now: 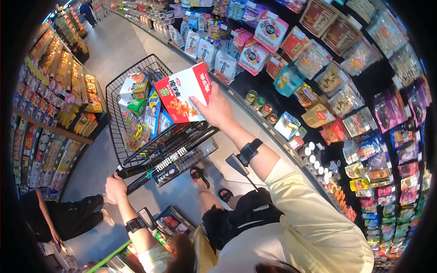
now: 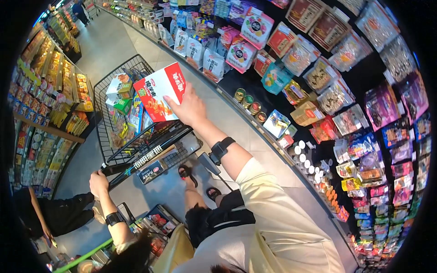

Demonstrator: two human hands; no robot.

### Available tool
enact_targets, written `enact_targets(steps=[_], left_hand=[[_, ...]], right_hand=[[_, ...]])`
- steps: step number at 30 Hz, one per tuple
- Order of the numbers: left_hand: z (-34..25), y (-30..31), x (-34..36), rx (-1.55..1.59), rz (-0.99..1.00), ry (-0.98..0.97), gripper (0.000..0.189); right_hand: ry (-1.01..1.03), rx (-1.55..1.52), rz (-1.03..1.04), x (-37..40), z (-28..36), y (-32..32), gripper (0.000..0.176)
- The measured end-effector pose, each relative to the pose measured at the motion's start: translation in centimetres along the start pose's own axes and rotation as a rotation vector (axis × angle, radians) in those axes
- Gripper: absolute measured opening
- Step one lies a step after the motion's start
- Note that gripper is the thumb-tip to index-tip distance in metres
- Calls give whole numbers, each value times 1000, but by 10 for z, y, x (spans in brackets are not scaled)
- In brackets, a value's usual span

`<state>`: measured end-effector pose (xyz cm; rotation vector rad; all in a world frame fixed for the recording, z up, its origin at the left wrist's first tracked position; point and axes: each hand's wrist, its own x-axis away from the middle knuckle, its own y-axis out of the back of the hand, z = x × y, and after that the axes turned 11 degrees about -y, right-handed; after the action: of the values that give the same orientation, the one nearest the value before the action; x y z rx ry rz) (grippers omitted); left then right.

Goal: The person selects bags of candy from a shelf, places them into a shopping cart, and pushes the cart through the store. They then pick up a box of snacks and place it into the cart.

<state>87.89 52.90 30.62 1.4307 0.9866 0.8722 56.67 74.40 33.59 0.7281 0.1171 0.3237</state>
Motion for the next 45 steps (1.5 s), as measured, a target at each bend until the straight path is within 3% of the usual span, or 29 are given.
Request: enact_targets(steps=[13,24,33,43,45], left_hand=[[51,-2,192,-21,-37,-29,26],[114,-43,301,63,-1,-310,26],[124,-79,365,-52,-10,-345,30],[93,-69,478,-61,48,-415,33],[110,-63,491,29,100,-638,33]], right_hand=[[-30,-13,-68,181,-82,99,75],[-85,-32,-102,311,-164,161,84],[-27,-73,-124,379,-238,225,91],[-12,-102,-173,439,-326,298,96],[-16,-117,-166,454,-343,317,96]])
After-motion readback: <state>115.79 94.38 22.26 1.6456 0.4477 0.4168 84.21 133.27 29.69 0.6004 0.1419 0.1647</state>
